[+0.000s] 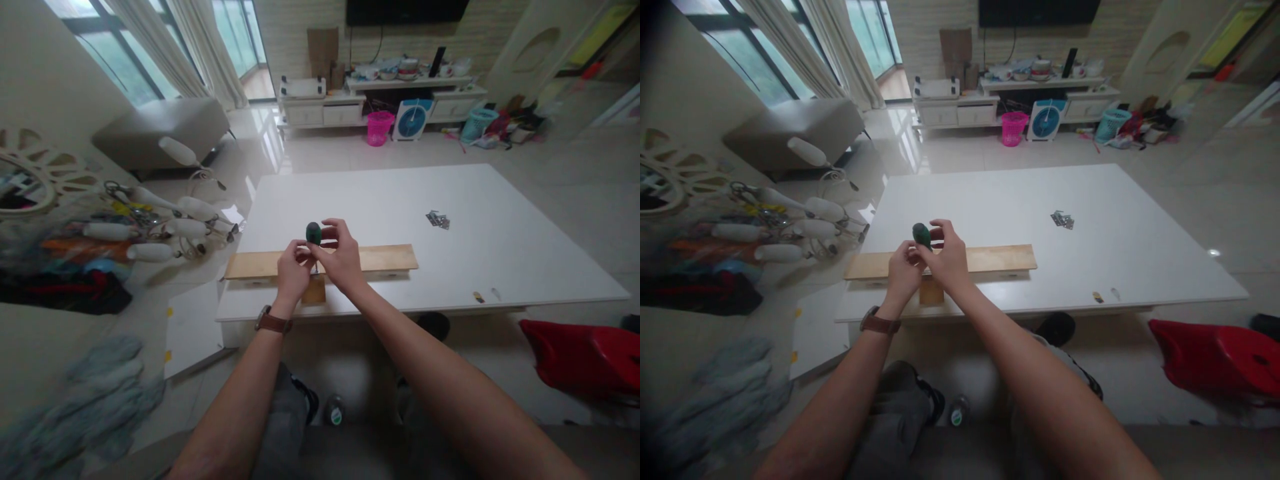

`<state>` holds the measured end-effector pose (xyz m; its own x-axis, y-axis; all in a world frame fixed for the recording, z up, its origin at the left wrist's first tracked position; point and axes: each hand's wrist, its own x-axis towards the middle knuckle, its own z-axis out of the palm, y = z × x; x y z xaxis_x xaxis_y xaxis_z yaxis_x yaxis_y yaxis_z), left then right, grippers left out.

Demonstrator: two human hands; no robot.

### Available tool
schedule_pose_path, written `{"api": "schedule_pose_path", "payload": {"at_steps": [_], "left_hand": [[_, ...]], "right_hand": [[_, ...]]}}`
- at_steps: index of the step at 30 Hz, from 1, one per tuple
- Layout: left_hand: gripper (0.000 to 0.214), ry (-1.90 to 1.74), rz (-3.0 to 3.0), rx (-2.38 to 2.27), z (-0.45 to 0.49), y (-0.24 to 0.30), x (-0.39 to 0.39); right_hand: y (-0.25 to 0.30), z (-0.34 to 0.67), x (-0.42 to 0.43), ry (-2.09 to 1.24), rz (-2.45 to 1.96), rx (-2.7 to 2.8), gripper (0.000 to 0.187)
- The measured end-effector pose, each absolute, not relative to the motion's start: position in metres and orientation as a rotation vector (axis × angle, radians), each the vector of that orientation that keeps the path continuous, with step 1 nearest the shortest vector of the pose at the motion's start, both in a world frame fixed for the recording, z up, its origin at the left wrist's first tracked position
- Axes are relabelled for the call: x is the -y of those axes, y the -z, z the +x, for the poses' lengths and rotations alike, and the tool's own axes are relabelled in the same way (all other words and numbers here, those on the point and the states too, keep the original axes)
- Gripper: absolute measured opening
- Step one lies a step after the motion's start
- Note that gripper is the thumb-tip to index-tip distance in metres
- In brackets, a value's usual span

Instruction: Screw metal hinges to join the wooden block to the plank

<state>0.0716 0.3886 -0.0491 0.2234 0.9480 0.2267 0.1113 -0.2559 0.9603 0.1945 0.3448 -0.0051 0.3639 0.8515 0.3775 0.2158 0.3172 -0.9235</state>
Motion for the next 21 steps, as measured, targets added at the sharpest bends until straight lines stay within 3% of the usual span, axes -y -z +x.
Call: {"api": "schedule_pose_path", "payload": {"at_steps": [3,9,14,21], "left_hand": [[0.031,-1.072,1.604,-0.978,0.0693,0.0488,-0.3888],[0.017,-1.141,1.624,-1.062,0.0714,0.0445,-0.3842],[0.022,-1.198,1.557,-1.082,0.0744,0.0479,-0.3846],[0.028,-1.155,1.526,-1.089,0.0734,0.0493,-0.3849]], "right_hand": [[0.0044,0.1932,-0.3442,-0.586,-1.194,1.175,0.04],[0.004,0.1941,-0.3448,-0.563,-1.205,1.206,0.042],[0.0037,0.1953,-0.3453,-0.519,-1.262,1.204,0.048],[0.0018,0.1937,-0.3445,-0.521,-1.264,1.172,0.043]]}}
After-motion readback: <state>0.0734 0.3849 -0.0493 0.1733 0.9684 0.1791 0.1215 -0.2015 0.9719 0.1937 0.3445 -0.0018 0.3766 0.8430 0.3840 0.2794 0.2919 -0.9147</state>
